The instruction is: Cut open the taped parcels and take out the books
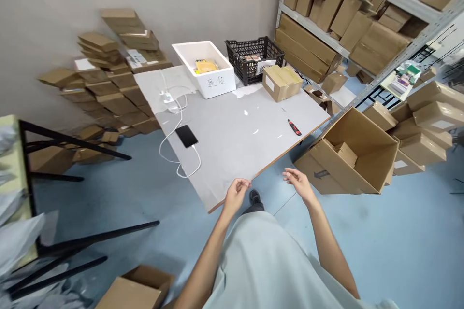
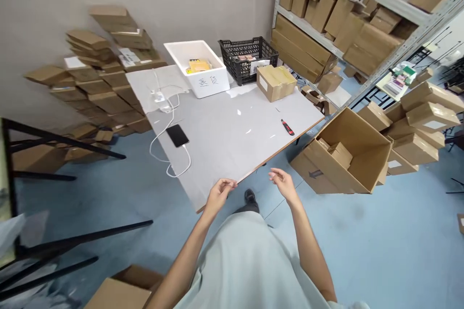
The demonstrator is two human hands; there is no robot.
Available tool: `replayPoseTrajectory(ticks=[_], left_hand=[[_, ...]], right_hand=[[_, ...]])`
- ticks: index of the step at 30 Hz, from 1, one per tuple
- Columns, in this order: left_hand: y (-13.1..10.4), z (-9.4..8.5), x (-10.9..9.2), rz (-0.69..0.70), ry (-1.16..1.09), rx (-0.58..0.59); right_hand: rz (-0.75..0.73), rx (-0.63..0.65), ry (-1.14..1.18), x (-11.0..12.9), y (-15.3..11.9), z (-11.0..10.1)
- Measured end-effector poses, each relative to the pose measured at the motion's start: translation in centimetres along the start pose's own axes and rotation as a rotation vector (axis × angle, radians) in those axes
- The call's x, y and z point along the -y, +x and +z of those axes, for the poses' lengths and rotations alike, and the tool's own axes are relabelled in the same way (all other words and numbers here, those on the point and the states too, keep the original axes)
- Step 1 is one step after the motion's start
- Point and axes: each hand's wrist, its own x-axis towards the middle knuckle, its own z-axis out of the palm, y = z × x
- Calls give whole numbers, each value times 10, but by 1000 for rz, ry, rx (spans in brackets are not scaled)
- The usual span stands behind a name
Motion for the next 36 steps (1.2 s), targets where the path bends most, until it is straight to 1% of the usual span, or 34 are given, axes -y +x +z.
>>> replayPoseTrajectory(ticks=[3, 5, 7, 9, 12, 14, 16, 20, 23, 25, 26, 28, 29, 31, 34, 36], left_hand=[[63, 34, -33, -2, 7, 58], [104, 61, -54, 16, 19, 113], [145, 90, -72, 45, 34, 171], [184, 120, -87, 71, 49, 225], [242, 165, -106, 97, 75, 262], [280, 195, -119, 107, 102, 249], [317, 225, -134, 97, 138, 210], [390, 284, -167, 67, 193, 115], [434, 325, -190, 73, 222, 94], [455, 346, -200, 81, 231, 105], [462, 355, -203, 79, 230, 110], [472, 367, -204, 59, 226, 108], [474, 370, -202, 40, 227, 102], [475, 372, -195, -3, 234, 83], [472, 369, -180, -74, 235, 52], [470, 367, -171, -107, 228, 31]], right_hand=[[-55, -98, -24, 27, 61, -29], [-92, -169, -39, 35, 99, -47], [-117, -222, -57, 35, 136, -63], [-130, -252, -78, 30, 176, -77], [-138, -247, -136, 25, 250, -98], [-150, -213, -188, 30, 312, -113], [-175, -168, -248, 44, 383, -129], [-293, -115, -438, 93, 543, -152], [-397, -102, -606, 129, 660, -156], [-413, -67, -675, 142, 725, -153], [-389, -44, -695, 145, 751, -150], [-302, -4, -731, 143, 790, -147], [-258, 5, -749, 139, 802, -147], [-210, -10, -780, 128, 819, -150], [-216, -79, -758, 117, 833, -156], [-237, -112, -715, 116, 840, -159]])
